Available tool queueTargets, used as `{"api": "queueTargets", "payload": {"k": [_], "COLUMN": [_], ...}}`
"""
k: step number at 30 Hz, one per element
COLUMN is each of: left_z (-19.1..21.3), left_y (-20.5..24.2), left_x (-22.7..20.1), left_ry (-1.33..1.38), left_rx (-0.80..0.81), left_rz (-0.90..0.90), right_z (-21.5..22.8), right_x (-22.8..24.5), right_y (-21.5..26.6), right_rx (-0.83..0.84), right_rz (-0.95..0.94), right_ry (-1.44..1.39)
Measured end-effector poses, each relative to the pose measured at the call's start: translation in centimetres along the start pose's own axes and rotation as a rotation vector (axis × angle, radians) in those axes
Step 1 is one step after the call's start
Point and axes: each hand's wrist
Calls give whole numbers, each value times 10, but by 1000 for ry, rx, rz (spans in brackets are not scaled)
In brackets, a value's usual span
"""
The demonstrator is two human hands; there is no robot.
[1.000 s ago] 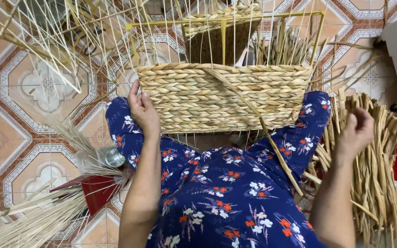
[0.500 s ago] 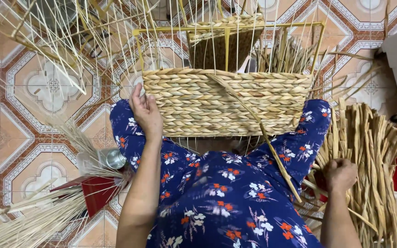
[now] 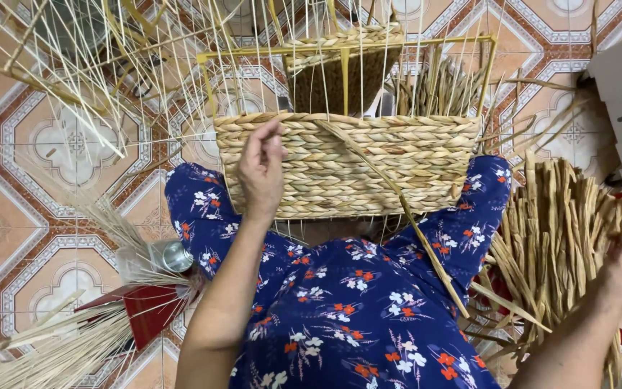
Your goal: The person weaves a basket by hand, interlacing dried plant stalks through a rectangular wire frame. They pick up individual stalks from a pile, thread them through the frame, and press them down to tighten the weave.
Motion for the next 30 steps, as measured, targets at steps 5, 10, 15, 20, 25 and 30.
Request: {"api": "queueTargets", "payload": {"k": [5, 10, 15, 20, 25, 30], "left_z": [-42, -65, -66, -60, -40, -53], "left_y": [18, 21, 11, 2, -23, -45], "left_x": [-17, -22, -5, -22, -29, -7], "left_ry": [172, 521, 595, 653, 203, -489], "left_rx": [359, 541, 343, 463, 250, 135], "left_rz": [163, 296, 264, 351, 358, -257], "right_z": [-163, -277, -351, -416, -443, -461], "right_x": [155, 211, 227, 217, 200, 197], "right_y": [58, 90, 90, 98, 77, 72], "right_rx": [315, 660, 901, 888, 920, 946], "right_rz": [82, 1, 190, 250, 74, 377], "right_ry": [353, 511, 329, 299, 553, 423]}}
Point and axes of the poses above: each hand's wrist, its own y-axis away from the middle knuckle, its own z-axis out of the back of the hand, x = y × z, and after that the axes turned 1 degree about -x, right-handed
